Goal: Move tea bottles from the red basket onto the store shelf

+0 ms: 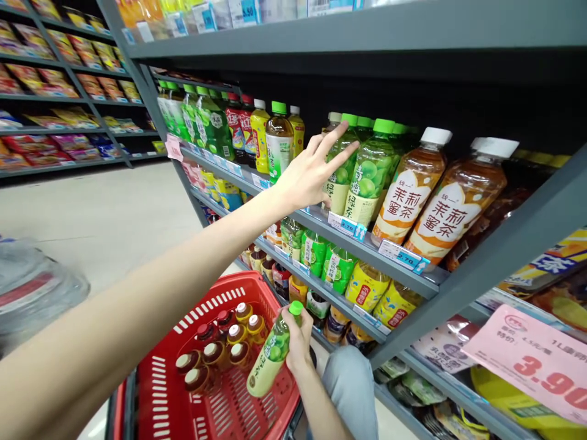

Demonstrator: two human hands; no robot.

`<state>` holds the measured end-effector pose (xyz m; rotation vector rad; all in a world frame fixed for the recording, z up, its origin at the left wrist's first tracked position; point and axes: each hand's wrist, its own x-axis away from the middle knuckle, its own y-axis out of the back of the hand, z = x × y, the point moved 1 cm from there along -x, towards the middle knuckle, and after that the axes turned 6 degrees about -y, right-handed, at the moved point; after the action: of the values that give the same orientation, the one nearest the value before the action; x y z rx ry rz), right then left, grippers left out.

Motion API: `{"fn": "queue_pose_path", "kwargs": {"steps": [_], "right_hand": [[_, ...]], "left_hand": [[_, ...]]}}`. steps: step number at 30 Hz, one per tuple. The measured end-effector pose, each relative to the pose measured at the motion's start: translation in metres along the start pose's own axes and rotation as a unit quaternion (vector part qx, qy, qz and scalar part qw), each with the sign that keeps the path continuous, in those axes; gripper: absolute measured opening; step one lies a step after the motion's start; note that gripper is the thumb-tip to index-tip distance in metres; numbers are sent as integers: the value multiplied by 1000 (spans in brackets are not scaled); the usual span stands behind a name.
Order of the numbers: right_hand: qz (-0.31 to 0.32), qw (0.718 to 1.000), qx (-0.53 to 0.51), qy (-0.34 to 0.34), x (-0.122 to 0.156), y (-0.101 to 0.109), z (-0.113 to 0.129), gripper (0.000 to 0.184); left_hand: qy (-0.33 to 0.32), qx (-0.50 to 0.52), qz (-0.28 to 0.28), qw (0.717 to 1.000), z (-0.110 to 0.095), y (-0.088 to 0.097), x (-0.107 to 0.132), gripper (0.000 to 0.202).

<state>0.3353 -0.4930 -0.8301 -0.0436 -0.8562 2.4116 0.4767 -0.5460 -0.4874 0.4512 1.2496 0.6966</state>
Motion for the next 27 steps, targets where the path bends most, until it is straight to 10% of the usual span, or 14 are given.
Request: {"fn": "queue_pose_path", "kwargs": {"steps": [27], "right_hand": [[49,998,-25,-37,9,-15,-12,33]], "left_hand": [[-6,-53,12,998,7,-24,-12,117]]}}
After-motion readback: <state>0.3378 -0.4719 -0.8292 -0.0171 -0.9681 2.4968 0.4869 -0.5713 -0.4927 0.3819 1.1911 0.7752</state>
